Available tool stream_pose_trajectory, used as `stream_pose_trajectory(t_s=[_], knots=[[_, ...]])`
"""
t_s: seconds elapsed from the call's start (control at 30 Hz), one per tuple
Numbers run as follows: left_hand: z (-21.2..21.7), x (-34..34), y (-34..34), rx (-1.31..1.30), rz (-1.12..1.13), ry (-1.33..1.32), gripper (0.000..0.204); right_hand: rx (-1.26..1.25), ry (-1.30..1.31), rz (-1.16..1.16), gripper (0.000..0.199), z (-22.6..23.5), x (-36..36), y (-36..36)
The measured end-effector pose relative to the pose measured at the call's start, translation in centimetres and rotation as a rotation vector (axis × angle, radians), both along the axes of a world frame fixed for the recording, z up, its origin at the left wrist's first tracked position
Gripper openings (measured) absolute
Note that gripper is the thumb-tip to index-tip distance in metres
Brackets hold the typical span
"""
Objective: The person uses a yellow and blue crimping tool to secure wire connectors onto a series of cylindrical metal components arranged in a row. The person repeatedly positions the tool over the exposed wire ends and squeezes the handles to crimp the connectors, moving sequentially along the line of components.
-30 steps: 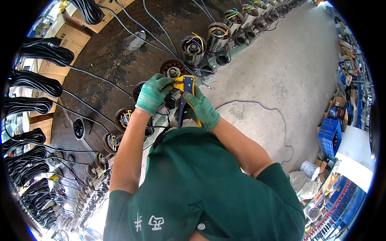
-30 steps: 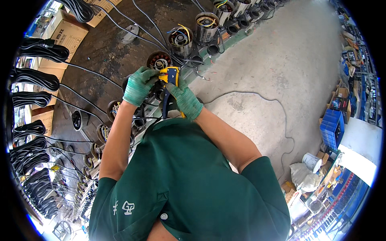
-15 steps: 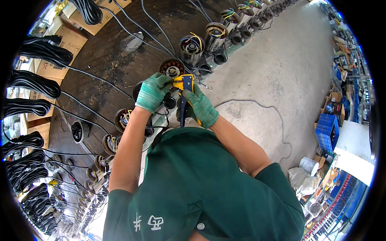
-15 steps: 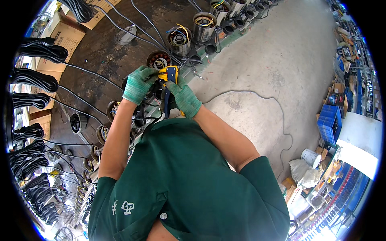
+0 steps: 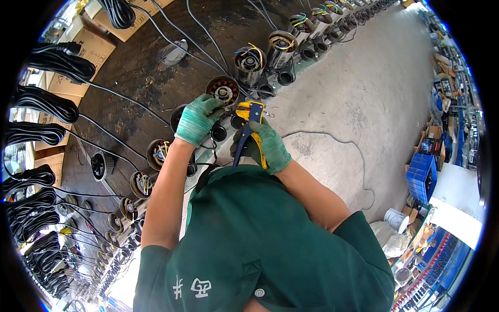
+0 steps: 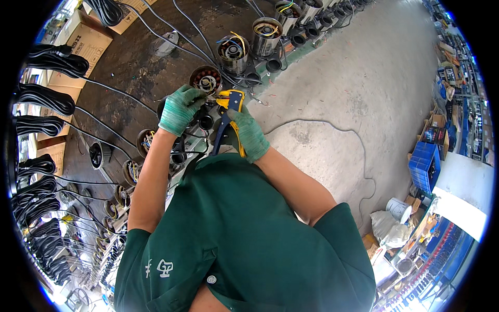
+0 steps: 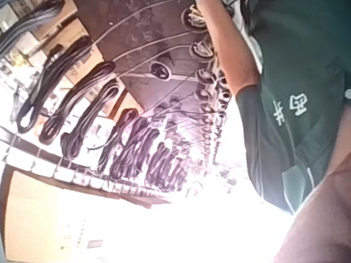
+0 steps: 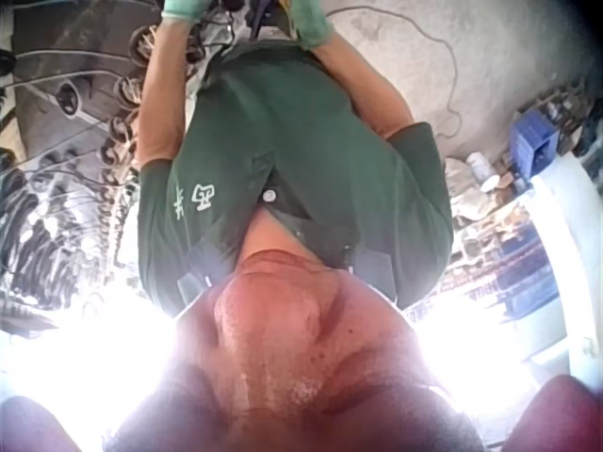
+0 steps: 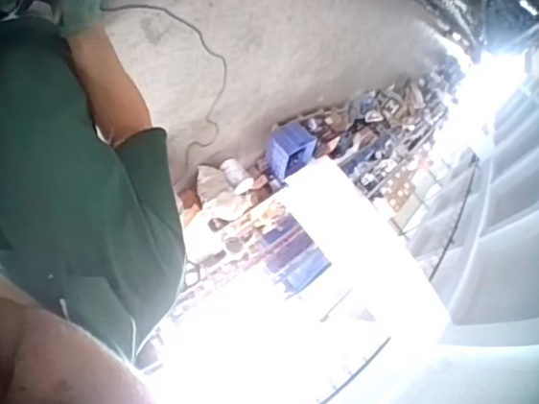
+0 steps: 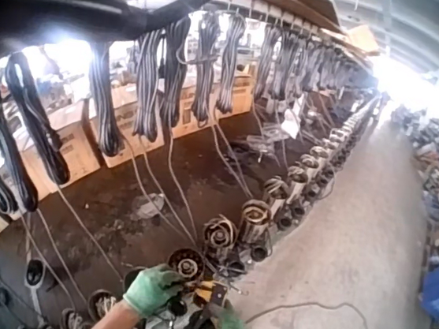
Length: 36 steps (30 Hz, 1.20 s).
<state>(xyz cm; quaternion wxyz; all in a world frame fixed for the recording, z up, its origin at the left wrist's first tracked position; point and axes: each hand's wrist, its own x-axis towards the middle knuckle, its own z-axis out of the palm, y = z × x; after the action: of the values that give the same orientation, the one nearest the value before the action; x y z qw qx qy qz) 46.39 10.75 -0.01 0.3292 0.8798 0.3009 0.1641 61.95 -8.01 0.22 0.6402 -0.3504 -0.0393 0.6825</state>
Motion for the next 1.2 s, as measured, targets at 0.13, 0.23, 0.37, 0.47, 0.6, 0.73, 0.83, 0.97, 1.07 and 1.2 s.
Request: stream_pose_trajectory(t_s=[0.13,0.23,0.37,0.47,0.6,0.73,0.83,0.97,1.07,1.2], knots=[[0.5,0.3,-0.7,0.001,-0.019,-0.097,0.045,-0.052,-0.041,-0.03,0.052,0.0,0.6,-0.5],[2.2,0.9,-1.3,-0.172,0.185,-0.111,0.046,-0.048,-0.057,-0.037,0.052,-0.4,1.1,-0.8],[3.0,1.5,0.8,0.086,0.163,0.133,0.039,-0.05,-0.056,-0.021,0.049,-0.7,1.4,-1.0],[4.4,2.5,1.0,0.214,-0.009,0.38,0.036,-0.054,-0.058,-0.02,0.046,-0.5,1.5,-1.2],[3.9,2.5,1.2,0.211,0.012,0.316,0.026,-0.09,-0.046,-0.007,0.041,-0.6,1.7,-1.3],[2.1,1.0,1.1,0.023,0.09,0.034,0.025,-0.101,-0.064,0.014,0.041,-0.2,1.7,-1.3],[0.9,0.1,0.6,-0.019,0.003,-0.022,0.024,-0.062,-0.122,0.082,0.046,0.5,1.6,-0.7],[0.2,-0.3,0.3,-0.025,0.045,-0.07,0.022,0.069,-0.045,-0.011,0.052,0.8,1.0,0.9],[0.3,-0.4,0.2,-0.029,0.062,-0.106,0.021,0.06,-0.078,0.043,0.052,2.1,1.2,1.6],[0.2,-0.8,0.5,-0.014,0.028,-0.118,0.021,0.017,-0.131,0.112,0.055,0.1,0.6,3.1]])
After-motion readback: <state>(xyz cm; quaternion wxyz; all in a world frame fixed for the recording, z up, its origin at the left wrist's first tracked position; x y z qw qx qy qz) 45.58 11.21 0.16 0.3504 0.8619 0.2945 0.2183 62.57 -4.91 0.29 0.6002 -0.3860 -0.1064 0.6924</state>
